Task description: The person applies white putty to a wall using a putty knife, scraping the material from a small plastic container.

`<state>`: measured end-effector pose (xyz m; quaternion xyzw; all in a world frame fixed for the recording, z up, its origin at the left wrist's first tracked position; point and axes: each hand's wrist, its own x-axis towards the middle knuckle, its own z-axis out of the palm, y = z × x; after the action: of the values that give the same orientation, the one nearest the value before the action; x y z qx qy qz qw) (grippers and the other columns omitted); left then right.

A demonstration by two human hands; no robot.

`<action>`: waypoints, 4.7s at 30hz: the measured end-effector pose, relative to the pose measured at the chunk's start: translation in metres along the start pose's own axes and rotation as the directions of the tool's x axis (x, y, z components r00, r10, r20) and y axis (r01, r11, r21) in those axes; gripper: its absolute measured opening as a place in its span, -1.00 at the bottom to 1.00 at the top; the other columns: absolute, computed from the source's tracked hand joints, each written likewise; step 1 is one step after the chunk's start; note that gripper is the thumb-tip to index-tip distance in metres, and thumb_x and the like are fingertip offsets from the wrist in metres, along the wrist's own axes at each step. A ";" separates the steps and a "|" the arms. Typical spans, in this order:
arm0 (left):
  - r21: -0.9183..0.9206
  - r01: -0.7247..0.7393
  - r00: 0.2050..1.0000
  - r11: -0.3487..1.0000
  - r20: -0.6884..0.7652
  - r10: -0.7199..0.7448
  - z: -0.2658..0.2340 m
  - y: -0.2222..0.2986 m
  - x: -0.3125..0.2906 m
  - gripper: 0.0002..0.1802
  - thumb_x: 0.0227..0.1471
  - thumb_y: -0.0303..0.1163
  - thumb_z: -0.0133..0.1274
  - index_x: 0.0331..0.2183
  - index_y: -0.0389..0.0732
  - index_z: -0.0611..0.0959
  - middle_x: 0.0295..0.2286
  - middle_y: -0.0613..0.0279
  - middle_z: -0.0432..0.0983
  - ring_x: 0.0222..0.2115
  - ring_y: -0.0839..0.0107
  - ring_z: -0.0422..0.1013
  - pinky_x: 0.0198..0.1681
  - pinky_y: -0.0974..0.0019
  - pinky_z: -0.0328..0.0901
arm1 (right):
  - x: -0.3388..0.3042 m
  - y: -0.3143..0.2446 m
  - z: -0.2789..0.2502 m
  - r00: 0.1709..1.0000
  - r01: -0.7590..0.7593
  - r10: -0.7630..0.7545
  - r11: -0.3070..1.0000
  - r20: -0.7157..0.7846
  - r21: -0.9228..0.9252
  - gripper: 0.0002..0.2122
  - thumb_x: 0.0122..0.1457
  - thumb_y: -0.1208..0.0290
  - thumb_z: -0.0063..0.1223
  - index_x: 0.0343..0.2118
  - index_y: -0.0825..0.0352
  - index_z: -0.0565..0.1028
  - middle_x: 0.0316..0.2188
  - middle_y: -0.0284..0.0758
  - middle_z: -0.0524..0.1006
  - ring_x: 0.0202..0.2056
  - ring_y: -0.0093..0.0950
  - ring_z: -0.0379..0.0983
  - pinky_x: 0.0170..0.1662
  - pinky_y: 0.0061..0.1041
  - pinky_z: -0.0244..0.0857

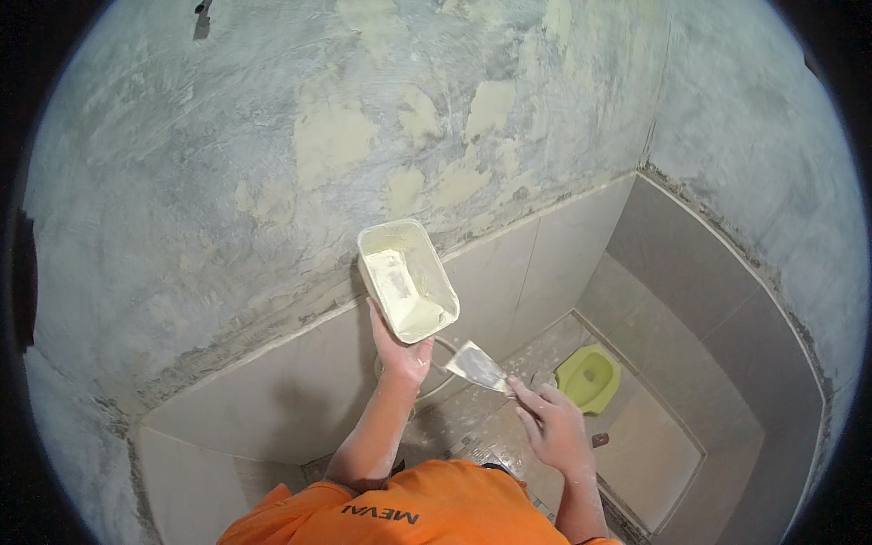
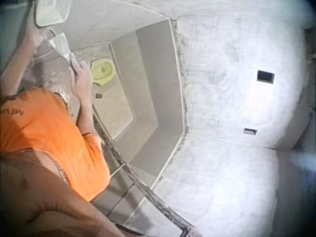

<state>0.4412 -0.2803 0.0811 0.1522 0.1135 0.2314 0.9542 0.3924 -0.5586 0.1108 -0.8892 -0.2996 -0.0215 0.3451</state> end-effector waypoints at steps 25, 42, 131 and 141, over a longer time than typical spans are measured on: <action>0.098 0.267 0.963 0.959 -0.045 -0.264 -0.049 -0.018 -0.014 -0.26 0.31 0.23 -0.16 0.30 -0.02 0.34 0.21 0.26 0.35 0.19 0.15 0.31 0.27 -0.03 0.22 | 0.033 -0.076 0.002 0.987 0.143 -0.110 0.934 0.117 -0.327 -0.65 0.19 0.41 0.13 0.05 0.29 0.57 -0.37 -0.17 0.57 -0.37 -0.21 0.57 -0.38 -0.26 0.43; 0.051 0.303 0.947 0.952 0.099 -0.306 -0.070 0.006 -0.018 -0.33 0.33 0.20 -0.17 0.25 -0.03 0.43 0.17 0.28 0.43 0.17 0.14 0.37 0.24 -0.08 0.27 | 0.061 -0.012 0.013 0.921 -0.373 0.102 -0.048 0.376 0.927 -0.68 0.37 0.33 0.02 0.06 0.44 0.45 -0.44 -0.26 0.56 -0.62 -0.63 0.32 -0.61 -0.69 0.17; 0.232 -0.520 0.770 0.822 -0.290 0.569 -0.060 0.103 -0.103 -0.54 0.32 -0.01 -0.17 0.08 -0.07 0.48 -0.07 0.29 0.54 -0.15 0.27 0.59 -0.20 0.13 0.60 | 0.240 0.061 0.207 0.983 0.081 0.000 0.897 -0.183 0.435 -0.55 0.34 0.11 0.09 -0.53 0.44 0.47 -0.69 -0.30 0.35 -0.57 -0.55 0.25 -0.46 -0.38 0.14; 0.286 -0.530 0.779 0.798 -0.207 0.592 -0.100 0.113 -0.120 -0.37 0.36 0.12 -0.23 0.24 -0.10 0.36 0.05 0.19 0.48 -0.01 0.24 0.52 -0.06 0.11 0.54 | 0.254 -0.098 0.159 0.964 0.256 -0.244 0.741 -0.106 0.621 -0.59 0.26 0.07 0.20 -0.34 0.45 0.59 -0.60 -0.02 0.47 -0.57 -0.19 0.35 -0.40 -0.24 0.25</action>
<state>0.2628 -0.2180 0.0449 0.2446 0.2233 0.5123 0.7923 0.5199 -0.2705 0.1112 -0.6741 -0.4028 0.0259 0.6186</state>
